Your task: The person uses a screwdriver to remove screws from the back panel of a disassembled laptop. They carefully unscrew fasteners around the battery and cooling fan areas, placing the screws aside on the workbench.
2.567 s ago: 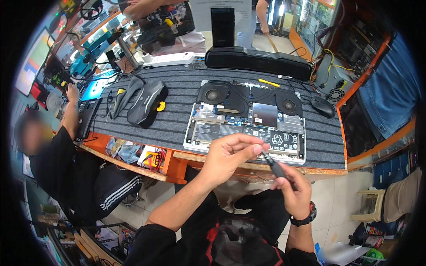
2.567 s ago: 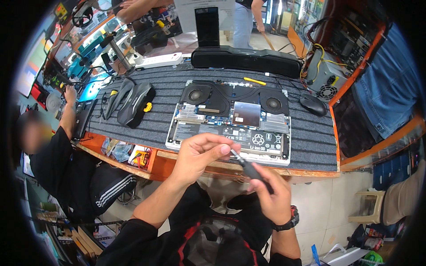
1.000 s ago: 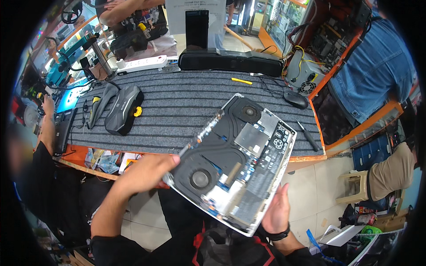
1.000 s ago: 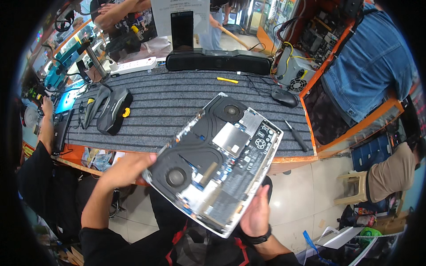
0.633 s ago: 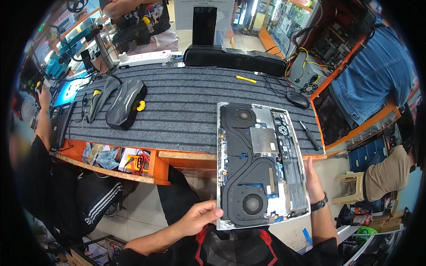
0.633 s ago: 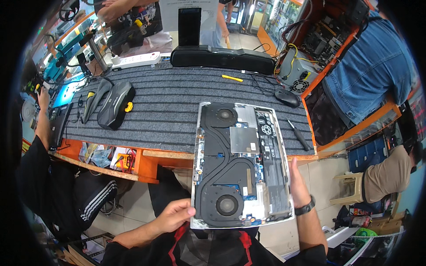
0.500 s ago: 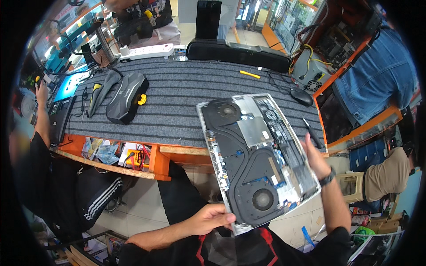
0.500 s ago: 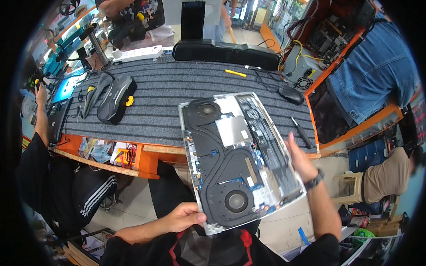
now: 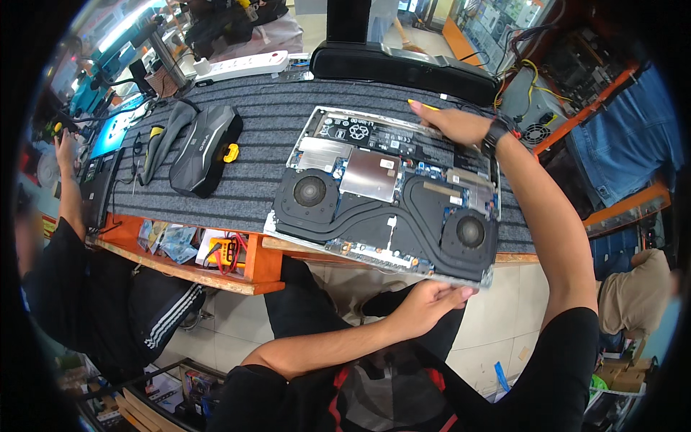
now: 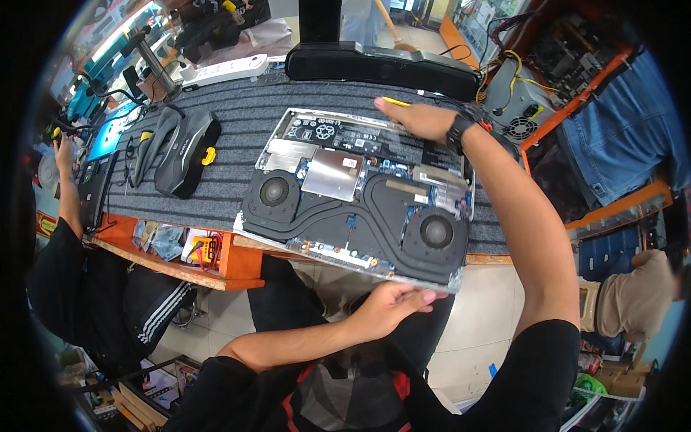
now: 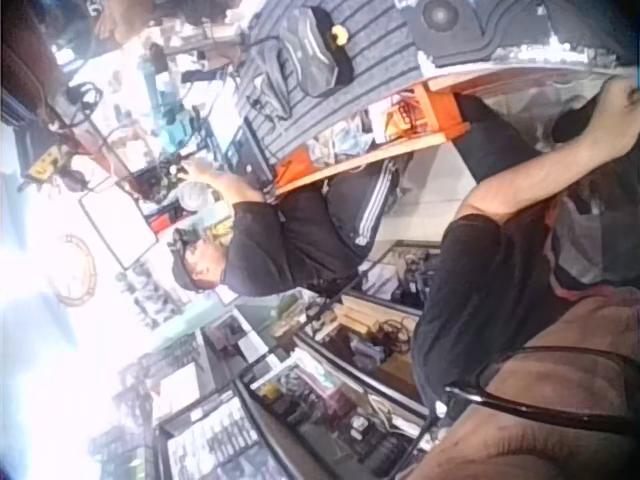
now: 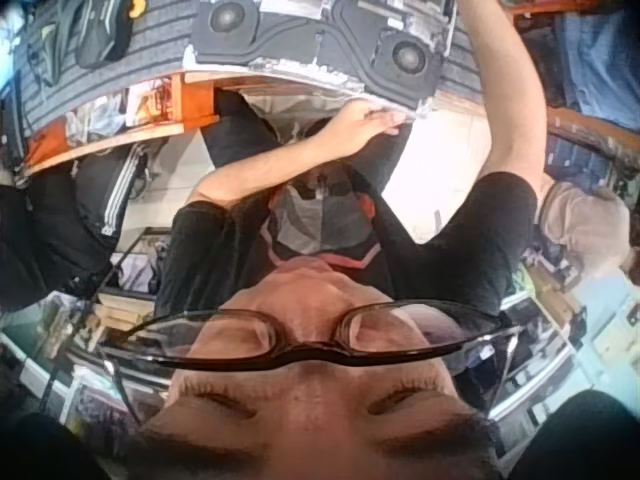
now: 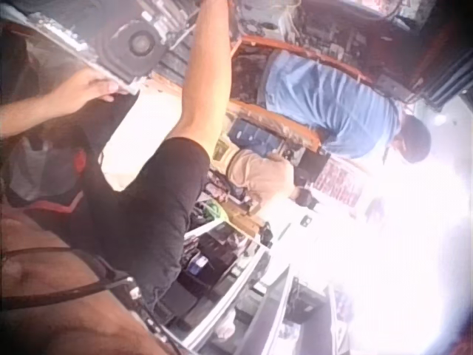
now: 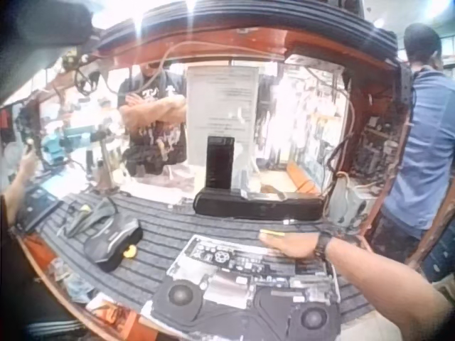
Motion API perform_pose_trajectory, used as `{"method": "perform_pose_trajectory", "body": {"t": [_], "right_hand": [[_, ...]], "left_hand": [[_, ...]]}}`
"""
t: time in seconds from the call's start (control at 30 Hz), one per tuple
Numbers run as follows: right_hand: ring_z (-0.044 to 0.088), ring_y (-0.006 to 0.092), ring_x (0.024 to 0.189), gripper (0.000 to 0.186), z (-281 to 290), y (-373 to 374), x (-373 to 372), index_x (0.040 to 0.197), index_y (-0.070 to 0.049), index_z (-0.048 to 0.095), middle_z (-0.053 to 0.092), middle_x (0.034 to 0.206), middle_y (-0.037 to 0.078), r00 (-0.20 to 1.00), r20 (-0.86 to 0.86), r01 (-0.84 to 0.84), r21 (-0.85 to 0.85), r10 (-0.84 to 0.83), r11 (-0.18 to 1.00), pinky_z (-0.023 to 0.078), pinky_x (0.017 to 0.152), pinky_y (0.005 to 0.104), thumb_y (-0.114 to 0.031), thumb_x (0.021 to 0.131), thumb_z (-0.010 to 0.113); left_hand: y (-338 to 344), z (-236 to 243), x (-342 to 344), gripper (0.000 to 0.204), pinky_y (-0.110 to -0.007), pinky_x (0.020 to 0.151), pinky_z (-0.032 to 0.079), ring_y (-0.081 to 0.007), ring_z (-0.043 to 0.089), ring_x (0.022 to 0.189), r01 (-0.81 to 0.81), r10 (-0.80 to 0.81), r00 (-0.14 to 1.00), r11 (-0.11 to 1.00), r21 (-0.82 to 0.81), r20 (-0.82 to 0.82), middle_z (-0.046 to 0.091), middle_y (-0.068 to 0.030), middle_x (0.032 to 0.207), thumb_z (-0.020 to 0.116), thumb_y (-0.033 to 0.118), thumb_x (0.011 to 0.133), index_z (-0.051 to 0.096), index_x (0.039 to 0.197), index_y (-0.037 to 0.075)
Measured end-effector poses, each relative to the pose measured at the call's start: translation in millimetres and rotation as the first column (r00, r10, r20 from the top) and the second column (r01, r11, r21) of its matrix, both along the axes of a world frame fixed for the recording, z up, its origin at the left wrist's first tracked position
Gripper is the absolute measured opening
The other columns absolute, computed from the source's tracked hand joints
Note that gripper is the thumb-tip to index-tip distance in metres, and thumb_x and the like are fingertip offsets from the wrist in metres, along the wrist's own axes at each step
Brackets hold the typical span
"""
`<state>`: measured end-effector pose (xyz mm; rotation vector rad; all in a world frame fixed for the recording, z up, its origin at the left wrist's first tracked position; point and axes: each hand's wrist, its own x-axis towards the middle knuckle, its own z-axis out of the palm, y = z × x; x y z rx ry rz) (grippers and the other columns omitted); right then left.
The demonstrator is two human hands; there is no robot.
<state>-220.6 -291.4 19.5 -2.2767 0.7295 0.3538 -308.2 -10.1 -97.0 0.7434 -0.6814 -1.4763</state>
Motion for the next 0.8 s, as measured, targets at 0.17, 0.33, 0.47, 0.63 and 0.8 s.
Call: {"method": "perform_pose_trajectory", "body": {"t": [0.17,0.33,0.47,0.63,0.8], "right_hand": [[0.059,0.0376,0.112,0.099,-17,-12,36,0.111,0.003,0.069,0.063,0.116,0.028,0.992,0.067,-0.099,-0.166,0.111,0.981,0.043,0.099,0.0426,-0.084,0.086,0.028],[0.06,0.0305,0.104,0.092,-29,-22,42,0.111,0.001,0.067,0.064,0.111,0.02,0.97,0.184,-0.092,-0.321,0.157,0.943,0.044,0.095,0.0372,-0.079,0.091,0.026],[0.06,0.0299,0.102,0.09,-20,-19,43,0.11,-0.001,0.068,0.065,0.108,0.018,0.964,0.098,-0.211,-0.294,0.249,0.932,0.044,0.093,0.037,-0.079,0.091,0.026],[0.053,0.0425,0.122,0.101,-20,-15,48,0.113,0.004,0.068,0.059,0.126,0.028,0.951,0.059,-0.259,-0.393,0.305,0.883,0.038,0.107,0.045,-0.08,0.09,0.016],[0.056,0.0433,0.116,0.094,-13,-19,43,0.114,0.003,0.068,0.064,0.115,0.029,0.95,0.066,-0.251,-0.419,0.305,0.873,0.041,0.103,0.0457,-0.074,0.094,0.018]], "left_hand": [[-19,3,13,0.04,-0.036,0.1,0.048,-0.0233,0.056,0.125,0.029,-0.011,0.991,0.991,0.132,-0.132,0.058,-0.0136,0.134,0.052,0.024,0.102,0.054,0.132,-0.003],[-28,12,26,0.042,-0.037,0.098,0.05,-0.0266,0.059,0.123,0.108,-0.036,0.956,0.966,0.235,-0.292,0.057,-0.0164,0.136,0.047,0.025,0.102,0.054,0.131,-0.005],[-31,12,29,0.042,-0.037,0.097,0.051,-0.0275,0.059,0.123,0.086,-0.013,0.951,0.971,0.224,-0.309,0.057,-0.0191,0.136,0.047,0.022,0.1,0.056,0.128,-0.008],[-32,23,32,0.04,-0.036,0.099,0.047,-0.028,0.056,0.126,0.089,0.002,0.936,0.966,0.243,-0.352,0.056,-0.0199,0.137,0.047,0.018,0.097,0.056,0.126,-0.009],[-39,23,29,0.038,-0.037,0.101,0.045,-0.0284,0.05,0.132,0.125,0.015,0.886,0.955,0.27,-0.463,0.05,-0.0195,0.142,0.047,0.018,0.096,0.057,0.123,-0.006]]}}
